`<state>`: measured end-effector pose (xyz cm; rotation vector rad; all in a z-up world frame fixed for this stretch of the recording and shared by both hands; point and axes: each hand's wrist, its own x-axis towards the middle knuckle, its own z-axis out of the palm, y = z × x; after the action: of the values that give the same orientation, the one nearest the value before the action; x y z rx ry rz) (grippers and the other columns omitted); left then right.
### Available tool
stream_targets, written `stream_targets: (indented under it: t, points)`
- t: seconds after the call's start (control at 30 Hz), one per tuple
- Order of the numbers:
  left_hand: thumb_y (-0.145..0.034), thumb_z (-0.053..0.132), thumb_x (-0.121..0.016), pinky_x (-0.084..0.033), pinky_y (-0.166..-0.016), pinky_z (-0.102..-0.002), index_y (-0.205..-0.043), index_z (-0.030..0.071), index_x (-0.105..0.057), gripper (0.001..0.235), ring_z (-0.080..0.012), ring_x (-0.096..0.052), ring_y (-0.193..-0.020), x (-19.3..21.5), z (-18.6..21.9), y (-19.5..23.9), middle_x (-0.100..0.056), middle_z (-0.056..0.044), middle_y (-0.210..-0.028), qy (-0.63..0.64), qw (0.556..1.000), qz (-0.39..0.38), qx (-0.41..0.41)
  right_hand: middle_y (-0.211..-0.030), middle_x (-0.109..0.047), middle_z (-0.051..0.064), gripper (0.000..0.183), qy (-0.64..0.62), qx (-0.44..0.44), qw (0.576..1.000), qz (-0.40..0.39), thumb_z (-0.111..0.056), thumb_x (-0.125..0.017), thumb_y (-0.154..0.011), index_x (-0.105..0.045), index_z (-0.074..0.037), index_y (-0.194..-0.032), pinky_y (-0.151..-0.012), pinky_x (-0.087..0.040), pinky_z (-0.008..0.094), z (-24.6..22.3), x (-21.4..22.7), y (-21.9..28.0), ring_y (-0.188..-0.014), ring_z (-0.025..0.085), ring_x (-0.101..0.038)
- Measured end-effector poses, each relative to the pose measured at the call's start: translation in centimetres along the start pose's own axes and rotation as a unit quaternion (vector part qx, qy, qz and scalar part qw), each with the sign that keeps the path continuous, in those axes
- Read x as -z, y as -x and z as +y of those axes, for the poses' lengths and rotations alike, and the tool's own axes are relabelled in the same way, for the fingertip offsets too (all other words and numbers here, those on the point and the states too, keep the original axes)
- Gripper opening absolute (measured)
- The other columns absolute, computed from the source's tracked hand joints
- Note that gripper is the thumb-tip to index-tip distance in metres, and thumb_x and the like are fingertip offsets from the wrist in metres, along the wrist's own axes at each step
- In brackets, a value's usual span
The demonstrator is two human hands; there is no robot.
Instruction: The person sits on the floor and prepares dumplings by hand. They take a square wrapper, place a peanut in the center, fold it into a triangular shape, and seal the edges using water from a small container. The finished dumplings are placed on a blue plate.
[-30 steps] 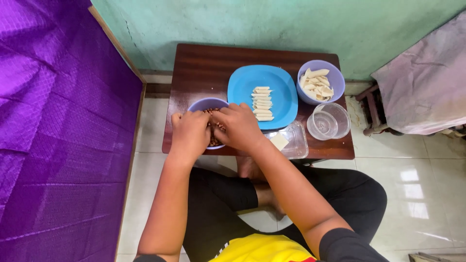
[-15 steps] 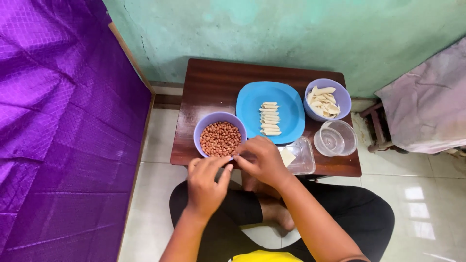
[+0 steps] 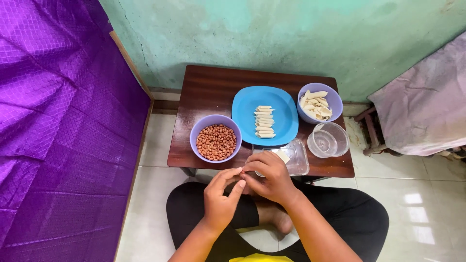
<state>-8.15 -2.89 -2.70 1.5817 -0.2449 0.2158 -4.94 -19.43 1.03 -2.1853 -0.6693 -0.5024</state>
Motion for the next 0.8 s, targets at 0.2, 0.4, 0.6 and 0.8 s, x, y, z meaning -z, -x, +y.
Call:
stream_targets:
  t: [0.2, 0.4, 0.6, 0.8]
  points:
    - [-0.089, -0.005, -0.068, -0.057, -0.090, -0.029, -0.119, -0.010, -0.066, 0.030, -0.0217, -0.072, -0.098, 0.0, -2.5, 0.1, -0.075, -0.020, -0.111, 0.265, 0.935, -0.005, 0.236, -0.102, -0.071, 0.005, 0.019, 0.003, 0.013, 1.000, -0.009, -0.011, -0.082, -0.074, -0.070, -0.008, -0.090, -0.080, -0.050, 0.034, 0.4, 0.7, 1.3, -0.085, 0.023, -0.065]
    - [-0.088, -0.007, -0.068, -0.058, -0.080, -0.032, -0.120, -0.011, -0.065, 0.032, -0.0223, -0.068, -0.088, -0.3, -2.8, 0.8, -0.074, -0.022, -0.107, 0.326, 0.900, -0.030, 0.288, -0.102, -0.072, 0.004, 0.023, -0.006, 0.020, 1.000, -0.010, -0.009, -0.082, -0.072, -0.070, -0.007, -0.091, -0.082, -0.050, 0.034, 0.1, 1.3, 3.2, -0.086, 0.021, -0.066]
    - [-0.084, -0.001, -0.080, -0.065, -0.085, -0.037, -0.117, -0.005, -0.069, 0.035, -0.0238, -0.078, -0.087, -1.6, -3.9, 1.6, -0.073, -0.016, -0.094, 0.297, 0.897, -0.045, 0.325, -0.091, -0.073, 0.005, 0.010, 0.000, 0.041, 0.999, 0.020, -0.017, -0.082, -0.084, -0.074, -0.014, -0.090, -0.072, -0.054, 0.039, 0.5, 1.8, 4.8, -0.077, 0.027, -0.070]
    - [-0.085, -0.002, -0.080, -0.065, -0.084, -0.035, -0.110, -0.003, -0.068, 0.028, -0.0192, -0.075, -0.086, -2.9, -4.4, 2.1, -0.070, -0.012, -0.090, 0.285, 0.900, -0.041, 0.326, -0.091, -0.071, 0.004, 0.009, 0.073, 0.072, 0.994, 0.031, -0.014, -0.081, -0.084, -0.074, -0.015, -0.089, -0.073, -0.054, 0.037, 0.6, 2.9, 5.9, -0.081, 0.025, -0.070]
